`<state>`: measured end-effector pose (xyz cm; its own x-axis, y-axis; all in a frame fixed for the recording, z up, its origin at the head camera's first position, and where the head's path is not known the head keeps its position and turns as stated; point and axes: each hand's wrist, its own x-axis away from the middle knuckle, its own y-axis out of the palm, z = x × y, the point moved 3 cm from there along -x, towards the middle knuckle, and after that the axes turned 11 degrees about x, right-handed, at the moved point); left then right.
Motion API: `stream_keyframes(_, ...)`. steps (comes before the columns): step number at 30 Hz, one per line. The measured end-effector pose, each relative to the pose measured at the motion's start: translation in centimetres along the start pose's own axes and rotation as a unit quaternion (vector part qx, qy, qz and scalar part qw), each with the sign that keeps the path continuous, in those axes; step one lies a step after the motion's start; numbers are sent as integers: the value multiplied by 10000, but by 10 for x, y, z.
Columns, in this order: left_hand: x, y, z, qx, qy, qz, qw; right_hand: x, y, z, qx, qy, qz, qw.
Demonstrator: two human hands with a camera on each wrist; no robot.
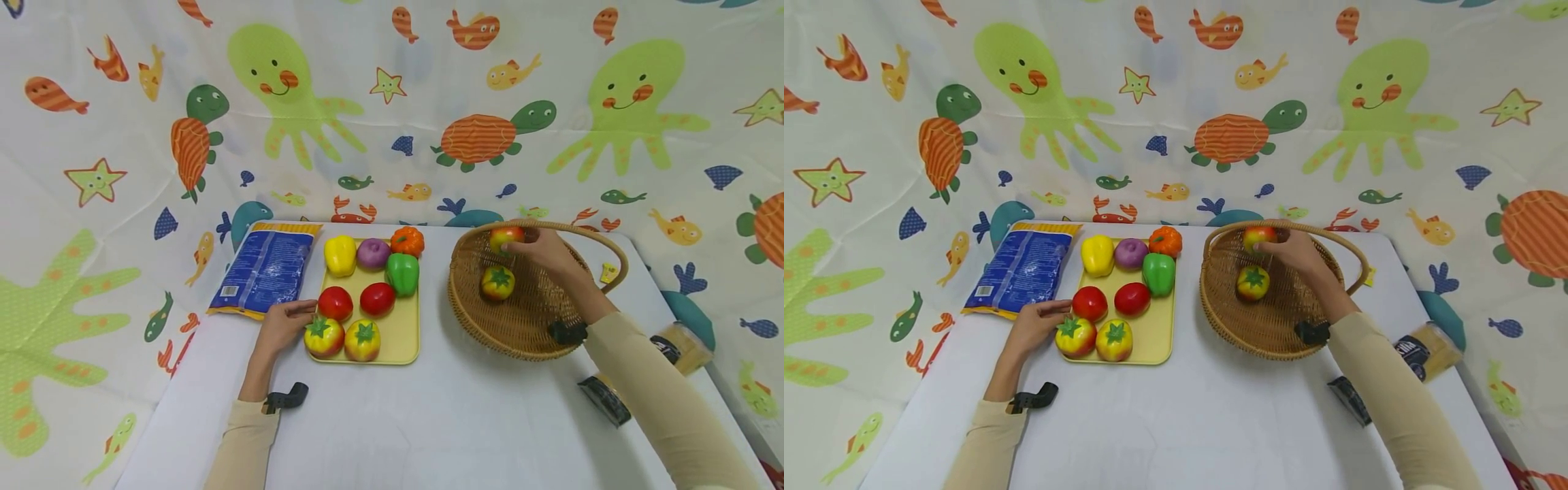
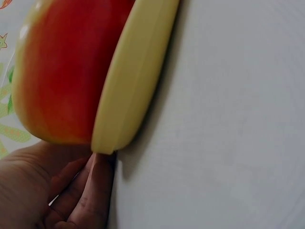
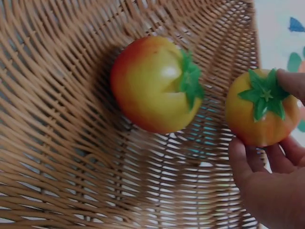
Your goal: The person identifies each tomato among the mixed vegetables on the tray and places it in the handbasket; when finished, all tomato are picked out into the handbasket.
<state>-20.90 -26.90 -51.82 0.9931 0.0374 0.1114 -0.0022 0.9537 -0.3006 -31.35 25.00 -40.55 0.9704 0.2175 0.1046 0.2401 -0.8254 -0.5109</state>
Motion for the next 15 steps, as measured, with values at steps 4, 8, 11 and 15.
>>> stream_keyframes(4, -1, 1, 1, 31, -3, 0, 10000, -5, 3, 15, 299, 119, 8, 9995)
stream_keyframes(8, -1, 2, 1, 70, 8, -44, 10000, -8, 5, 24, 767, 144, -1, 9970)
stream_keyframes(11, -1, 2, 1, 73, 1, -36, 10000, -10, 7, 29, 994, 146, 33, 9949)
stream_keyframes(15, 0, 1, -1, 61, -24, 11, 10000, -13, 9, 34, 881, 52, -27, 9961)
